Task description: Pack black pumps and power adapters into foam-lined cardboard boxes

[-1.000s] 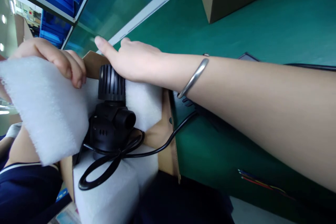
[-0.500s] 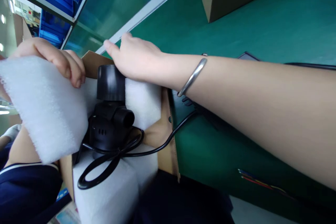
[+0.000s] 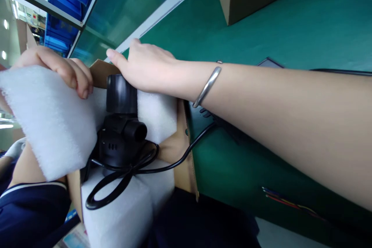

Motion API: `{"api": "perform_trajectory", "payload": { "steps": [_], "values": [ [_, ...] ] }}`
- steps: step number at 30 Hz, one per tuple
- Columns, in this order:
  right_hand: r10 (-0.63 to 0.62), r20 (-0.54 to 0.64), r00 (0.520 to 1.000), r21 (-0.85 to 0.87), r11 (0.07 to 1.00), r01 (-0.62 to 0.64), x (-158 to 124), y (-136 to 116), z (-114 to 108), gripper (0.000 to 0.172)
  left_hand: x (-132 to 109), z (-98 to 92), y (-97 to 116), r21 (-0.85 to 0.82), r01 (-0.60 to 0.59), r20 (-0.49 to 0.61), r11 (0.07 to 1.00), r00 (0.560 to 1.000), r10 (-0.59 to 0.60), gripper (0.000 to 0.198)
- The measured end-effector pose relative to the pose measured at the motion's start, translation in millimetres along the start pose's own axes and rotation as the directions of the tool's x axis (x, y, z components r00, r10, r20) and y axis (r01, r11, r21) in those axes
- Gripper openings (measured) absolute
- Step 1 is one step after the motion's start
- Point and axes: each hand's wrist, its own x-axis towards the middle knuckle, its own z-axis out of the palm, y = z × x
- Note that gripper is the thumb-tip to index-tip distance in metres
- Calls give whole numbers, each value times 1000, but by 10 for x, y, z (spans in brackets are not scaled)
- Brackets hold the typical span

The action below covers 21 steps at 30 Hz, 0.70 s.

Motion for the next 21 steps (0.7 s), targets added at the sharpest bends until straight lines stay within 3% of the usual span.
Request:
{"api": "perform_trajectory", "payload": {
  "steps": [2,6,10,14,17,21],
  "values": [
    [-24,-53,998,16,1000,24,-3,5,-4,48,-2,-27,-16,1,-34,14,999,999,34,78],
    [23,10,1000,-1,1000,-23,-11,-2,-6,50,-11,-35,-18,32,-82,72,996,994,80,85],
    [32,-37,999,-7,999,-32,-2,-6,10,53,-27,-2,-3,-2,-36,-26,999,999,35,86],
    [65,14,998,-17,998,-64,13,7,18,53,-23,-12,3,-9,-4,-7,1000,1000,4,85],
    [-29,-92,995,43,999,33,8,10,5,42,-6,-35,2,10,0,33,1000,999,0,87],
    [58,-33,998,-4,998,-59,8,5,-7,51,3,-35,-2,19,1,21,1000,1000,-1,87]
  ]
}}
